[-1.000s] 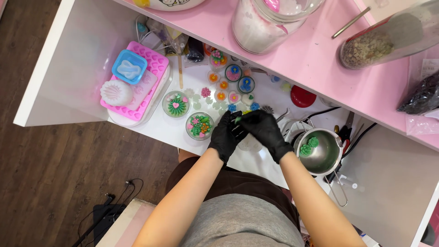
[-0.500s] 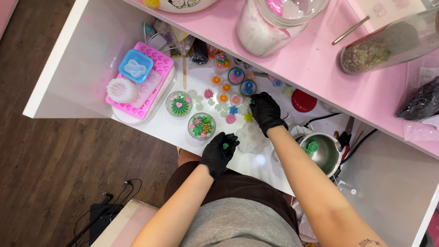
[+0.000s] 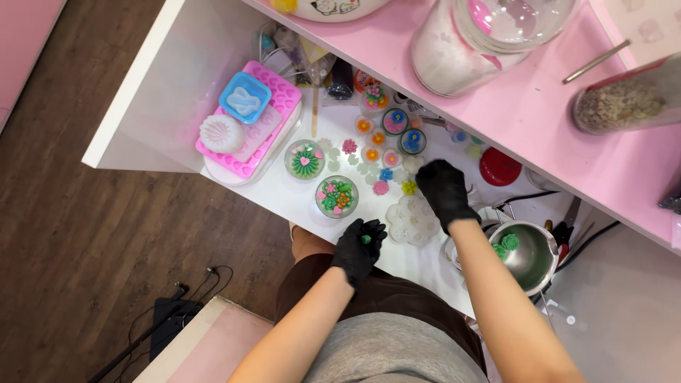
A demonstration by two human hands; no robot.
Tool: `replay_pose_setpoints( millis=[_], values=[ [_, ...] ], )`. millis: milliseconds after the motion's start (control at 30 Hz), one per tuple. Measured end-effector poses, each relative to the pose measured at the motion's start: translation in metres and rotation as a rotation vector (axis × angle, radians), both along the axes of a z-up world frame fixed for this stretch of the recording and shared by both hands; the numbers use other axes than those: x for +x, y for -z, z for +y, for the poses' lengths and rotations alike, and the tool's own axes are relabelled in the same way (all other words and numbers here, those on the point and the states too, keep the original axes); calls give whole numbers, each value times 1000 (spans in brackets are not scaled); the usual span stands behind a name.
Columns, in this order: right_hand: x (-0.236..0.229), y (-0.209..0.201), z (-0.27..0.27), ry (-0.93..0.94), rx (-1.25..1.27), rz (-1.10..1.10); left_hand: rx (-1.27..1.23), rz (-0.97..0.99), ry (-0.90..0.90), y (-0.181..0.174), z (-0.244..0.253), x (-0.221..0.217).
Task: The person takes green wax succulent figures out of a silicone mold and weighs them on a digital scale.
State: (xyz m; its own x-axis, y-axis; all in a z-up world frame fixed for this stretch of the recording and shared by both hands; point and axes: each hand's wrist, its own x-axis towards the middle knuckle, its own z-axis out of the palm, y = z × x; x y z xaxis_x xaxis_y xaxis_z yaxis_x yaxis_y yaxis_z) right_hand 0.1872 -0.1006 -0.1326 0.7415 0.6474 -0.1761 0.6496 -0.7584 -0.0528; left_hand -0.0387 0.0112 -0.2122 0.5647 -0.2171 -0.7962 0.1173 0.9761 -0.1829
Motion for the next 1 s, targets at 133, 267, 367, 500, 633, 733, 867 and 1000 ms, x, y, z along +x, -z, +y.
replay_pose_setpoints(
  millis=[133,267,367,500,633,733,867,1000],
  values=[
    [-45,-38,-3,260,373,388,143,74,-385,2,-27,26],
    [-90,-13,-15,824,1200,1362,574,88,-371,-95,-26,43],
    [-113,1,-26,1141,1381,1512,1116,-95,-208,-147,-21,46],
    [-126,-14,-34,1180,1433,1458,1723,-234,241,-188,-15,41],
    [-122,-63,-50,1224,1494,1382,2059,-700,213,-209,-9,35],
    [-119,-99,-57,1254,1545,1326,2061,-1006,161,-215,-8,30],
    [-109,-112,-99,1269,1613,1275,2132,-1073,275,-210,5,16],
    [-102,-164,-152,703,822,295,1693,-801,263,-175,24,7]
  ],
)
